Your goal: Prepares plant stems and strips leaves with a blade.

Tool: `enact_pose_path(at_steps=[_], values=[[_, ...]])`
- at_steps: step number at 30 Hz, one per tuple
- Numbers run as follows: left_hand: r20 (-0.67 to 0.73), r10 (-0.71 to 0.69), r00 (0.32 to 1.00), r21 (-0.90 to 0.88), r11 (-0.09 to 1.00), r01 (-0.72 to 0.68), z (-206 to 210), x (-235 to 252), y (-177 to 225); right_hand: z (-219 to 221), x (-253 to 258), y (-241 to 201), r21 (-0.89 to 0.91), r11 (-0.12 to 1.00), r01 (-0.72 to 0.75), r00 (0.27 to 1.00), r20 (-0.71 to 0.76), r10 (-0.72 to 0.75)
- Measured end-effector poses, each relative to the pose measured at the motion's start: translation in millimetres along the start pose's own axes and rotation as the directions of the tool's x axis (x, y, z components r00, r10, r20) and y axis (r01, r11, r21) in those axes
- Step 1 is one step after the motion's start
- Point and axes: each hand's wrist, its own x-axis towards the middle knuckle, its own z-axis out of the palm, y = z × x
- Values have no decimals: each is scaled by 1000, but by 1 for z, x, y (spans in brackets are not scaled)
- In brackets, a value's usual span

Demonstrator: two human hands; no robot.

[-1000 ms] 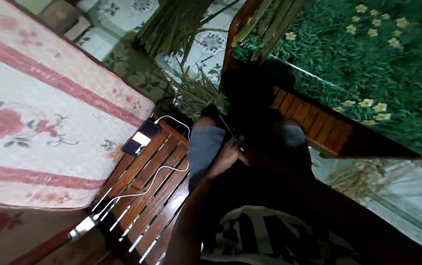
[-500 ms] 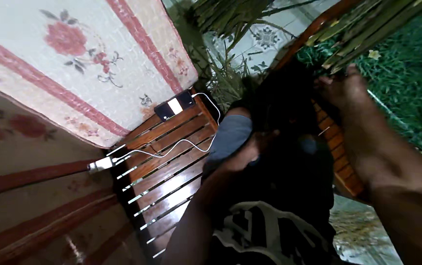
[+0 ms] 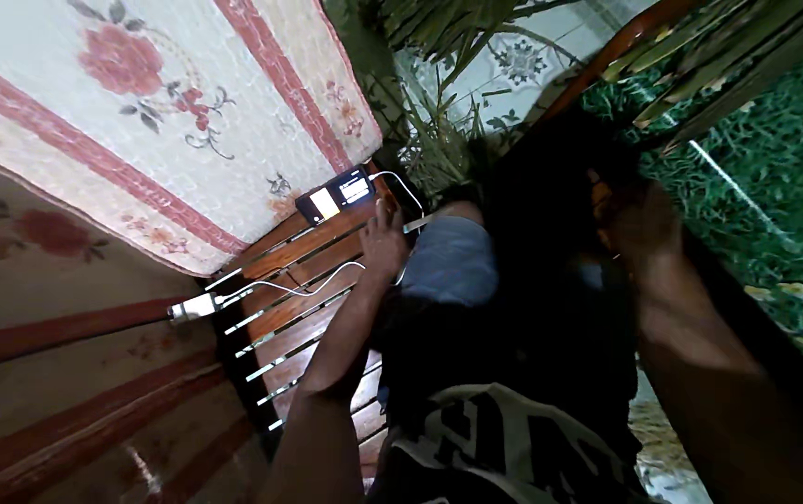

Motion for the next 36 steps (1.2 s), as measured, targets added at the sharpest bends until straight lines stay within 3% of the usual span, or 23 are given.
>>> enact_pose_path(at_steps=[2,5,12,15,31,33,36], values=[[37,-68,997,69,996,65,12,5,-27,-15,-2,39,-247,969,12,996,-79,-32],[4,-82,997,95,992,81,14,10,-43,-45,-1,88,-523,852,18,996,-61,-59],[0,-181,984,80,980,180,18,23,-46,-46,-16,86,-797,601,64,998,51,-39],[13,-252,968,29,967,252,15,24,-44,-48,-12,91,-839,539,76,997,76,-21],[83,-330,941,25,944,329,5,34,-42,-40,-12,89,-863,492,112,993,118,-20],[44,-301,953,29,953,300,10,30,-40,-40,-14,90,-844,527,99,995,96,-32],[-132,-104,986,-49,994,98,28,10,-29,-36,-22,82,-730,682,52,997,-4,-81]])
